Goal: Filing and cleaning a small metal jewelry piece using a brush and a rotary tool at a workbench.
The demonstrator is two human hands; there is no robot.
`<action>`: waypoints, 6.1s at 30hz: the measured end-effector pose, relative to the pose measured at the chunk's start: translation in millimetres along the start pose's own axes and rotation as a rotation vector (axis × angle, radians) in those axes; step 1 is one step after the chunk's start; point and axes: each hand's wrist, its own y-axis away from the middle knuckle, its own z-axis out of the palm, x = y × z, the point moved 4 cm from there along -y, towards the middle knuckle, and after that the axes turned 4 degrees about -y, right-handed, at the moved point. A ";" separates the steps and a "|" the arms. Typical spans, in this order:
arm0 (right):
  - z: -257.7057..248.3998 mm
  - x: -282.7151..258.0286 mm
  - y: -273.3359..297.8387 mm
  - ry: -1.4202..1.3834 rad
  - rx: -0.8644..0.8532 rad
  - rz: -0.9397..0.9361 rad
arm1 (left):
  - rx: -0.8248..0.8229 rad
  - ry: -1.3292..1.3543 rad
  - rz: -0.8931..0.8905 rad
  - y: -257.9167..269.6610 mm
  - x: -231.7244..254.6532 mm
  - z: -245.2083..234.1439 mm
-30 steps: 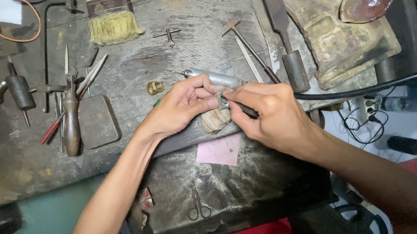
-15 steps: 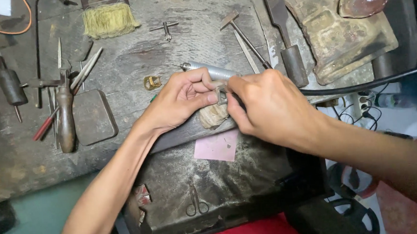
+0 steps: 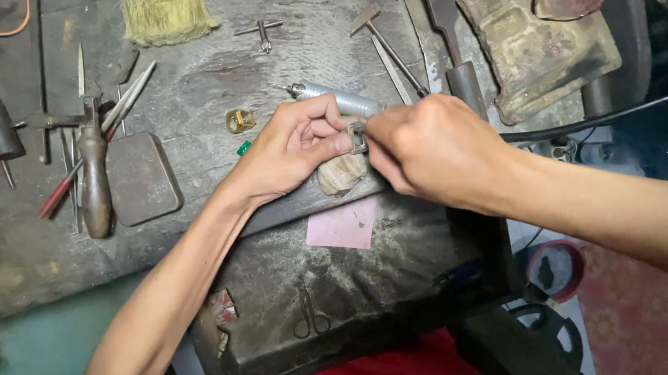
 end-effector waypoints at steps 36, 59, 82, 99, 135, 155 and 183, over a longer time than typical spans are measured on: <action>5.0 -9.3 11.1 0.683 0.117 -0.530 | -0.023 -0.054 -0.002 -3.5 0.2 -1.3; 4.1 1.0 2.6 0.046 0.035 0.029 | -0.041 -0.077 -0.006 -0.3 3.2 -1.5; -5.9 -11.2 53.1 -0.321 0.491 0.146 | -0.169 0.058 0.044 4.5 39.7 8.5; -8.6 -15.9 33.2 -0.538 0.271 0.045 | -0.106 -0.024 0.047 5.3 37.1 10.5; -4.3 3.7 6.1 -0.389 -0.035 0.004 | -0.139 -0.020 -0.024 1.2 32.3 7.4; -5.6 5.1 -5.0 -0.315 -0.220 0.166 | -0.058 -0.086 -0.021 0.7 25.0 4.4; 8.1 -14.1 17.0 0.536 -0.219 -0.391 | -0.082 -0.170 0.051 1.4 35.0 6.2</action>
